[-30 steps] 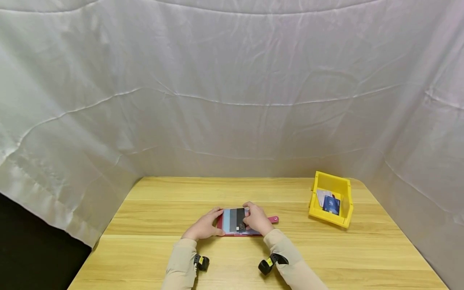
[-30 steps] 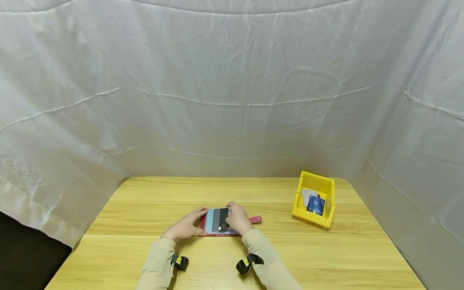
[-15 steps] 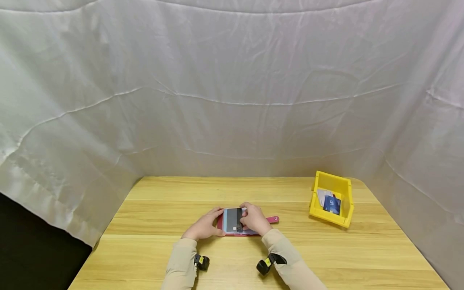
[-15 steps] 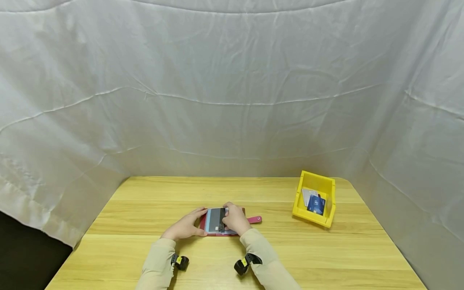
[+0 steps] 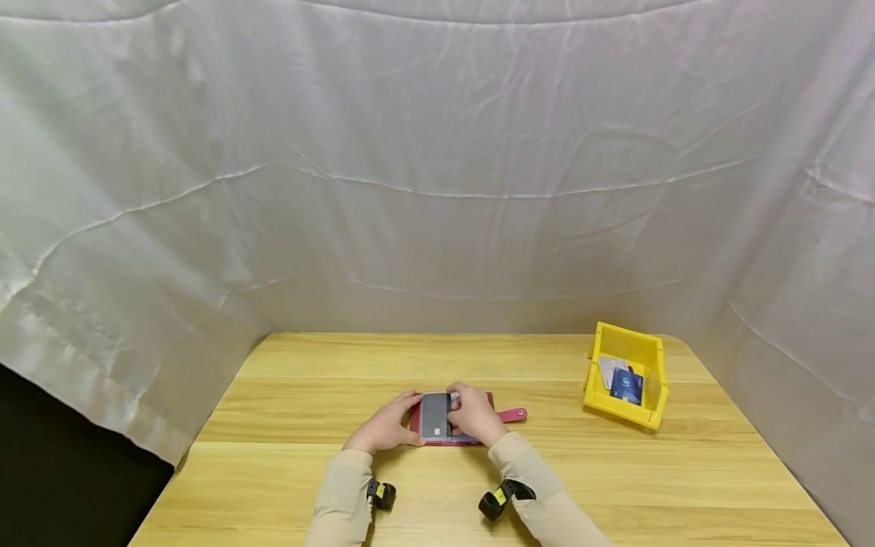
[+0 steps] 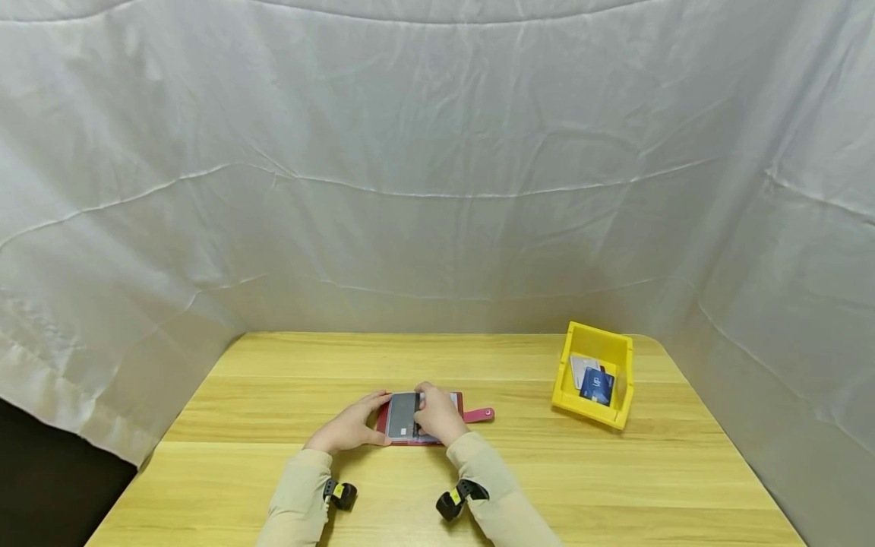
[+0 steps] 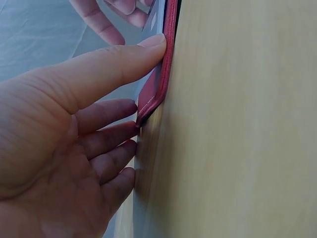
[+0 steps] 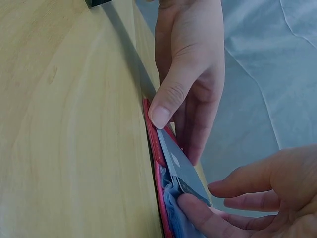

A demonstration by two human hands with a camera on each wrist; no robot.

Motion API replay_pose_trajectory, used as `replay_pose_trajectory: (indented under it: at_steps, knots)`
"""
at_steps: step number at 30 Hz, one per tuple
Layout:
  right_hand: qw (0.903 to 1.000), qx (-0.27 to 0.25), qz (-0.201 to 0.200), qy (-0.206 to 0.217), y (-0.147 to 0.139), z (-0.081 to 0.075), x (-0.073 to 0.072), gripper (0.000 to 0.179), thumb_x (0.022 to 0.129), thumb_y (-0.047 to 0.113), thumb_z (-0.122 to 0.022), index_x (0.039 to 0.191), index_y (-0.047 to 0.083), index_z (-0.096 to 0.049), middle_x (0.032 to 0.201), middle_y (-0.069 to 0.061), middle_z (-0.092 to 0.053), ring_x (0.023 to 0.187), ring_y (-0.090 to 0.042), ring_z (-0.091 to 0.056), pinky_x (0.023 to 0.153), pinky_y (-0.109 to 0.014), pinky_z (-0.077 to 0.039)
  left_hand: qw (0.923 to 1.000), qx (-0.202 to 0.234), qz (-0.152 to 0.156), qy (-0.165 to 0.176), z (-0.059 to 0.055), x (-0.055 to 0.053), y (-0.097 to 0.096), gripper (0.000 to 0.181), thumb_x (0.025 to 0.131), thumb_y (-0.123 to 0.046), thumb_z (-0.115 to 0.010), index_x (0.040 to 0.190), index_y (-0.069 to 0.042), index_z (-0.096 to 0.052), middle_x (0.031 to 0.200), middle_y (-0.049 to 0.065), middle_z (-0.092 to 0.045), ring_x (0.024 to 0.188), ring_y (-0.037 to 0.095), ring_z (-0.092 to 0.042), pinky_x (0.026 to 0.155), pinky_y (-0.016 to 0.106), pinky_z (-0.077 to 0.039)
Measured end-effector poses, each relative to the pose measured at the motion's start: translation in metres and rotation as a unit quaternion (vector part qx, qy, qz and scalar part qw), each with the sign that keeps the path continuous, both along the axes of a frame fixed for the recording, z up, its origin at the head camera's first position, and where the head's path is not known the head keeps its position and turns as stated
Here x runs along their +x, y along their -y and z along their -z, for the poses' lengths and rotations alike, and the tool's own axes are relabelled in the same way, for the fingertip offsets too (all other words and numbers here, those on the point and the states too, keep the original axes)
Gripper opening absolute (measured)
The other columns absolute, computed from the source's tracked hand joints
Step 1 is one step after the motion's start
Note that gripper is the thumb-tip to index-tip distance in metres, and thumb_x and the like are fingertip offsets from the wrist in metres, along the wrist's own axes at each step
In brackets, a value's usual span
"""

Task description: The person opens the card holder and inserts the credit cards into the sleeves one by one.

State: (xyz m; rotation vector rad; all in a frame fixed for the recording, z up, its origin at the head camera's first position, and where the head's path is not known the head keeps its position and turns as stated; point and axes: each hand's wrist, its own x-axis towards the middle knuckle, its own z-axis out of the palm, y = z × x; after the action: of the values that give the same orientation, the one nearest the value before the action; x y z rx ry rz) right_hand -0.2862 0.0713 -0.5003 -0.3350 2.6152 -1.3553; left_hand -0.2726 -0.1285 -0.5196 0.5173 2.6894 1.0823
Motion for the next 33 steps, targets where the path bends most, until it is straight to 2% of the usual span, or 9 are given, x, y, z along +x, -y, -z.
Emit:
replay_pose_trajectory:
  at_steps: [8,18,33]
  knots:
    - [1.0,0.0,-0.007,0.004,-0.001,-0.002,0.001,0.047,0.083,-0.007,-0.063,0.129,-0.005,-0.054,0.081,-0.009,-0.052,0.06,-0.017,-0.059,0.052,-0.028,-0.059,1.0,0.0,0.0,-0.002,0.001,-0.001,0.0,0.086,0.073,-0.019,-0.083,0.145,0.001,-0.042,0.154,0.026,-0.034,0.141,0.045,-0.033,0.115,0.059,-0.032]
    - [0.9993,-0.014,-0.022,0.027,-0.009,-0.002,0.003,0.048,0.088,-0.002,-0.062,0.134,-0.005,-0.05,0.095,-0.016,-0.061,0.059,-0.017,-0.063,0.053,-0.028,-0.059,1.0,0.004,0.0,-0.002,0.0,0.001,0.001,0.086,0.073,-0.021,-0.083,0.145,0.001,-0.042,0.153,0.026,-0.034,0.141,0.045,-0.033,0.114,0.06,-0.032]
    - [0.9994,0.003,-0.033,-0.007,-0.012,-0.002,0.01,0.047,0.085,-0.003,-0.062,0.131,-0.005,-0.052,0.081,-0.01,-0.064,0.058,-0.022,-0.066,0.051,-0.029,-0.058,0.9999,0.006,-0.002,-0.009,0.001,0.001,0.0,0.086,0.071,-0.02,-0.084,0.144,0.002,-0.043,0.152,0.026,-0.037,0.14,0.045,-0.035,0.114,0.06,-0.032]
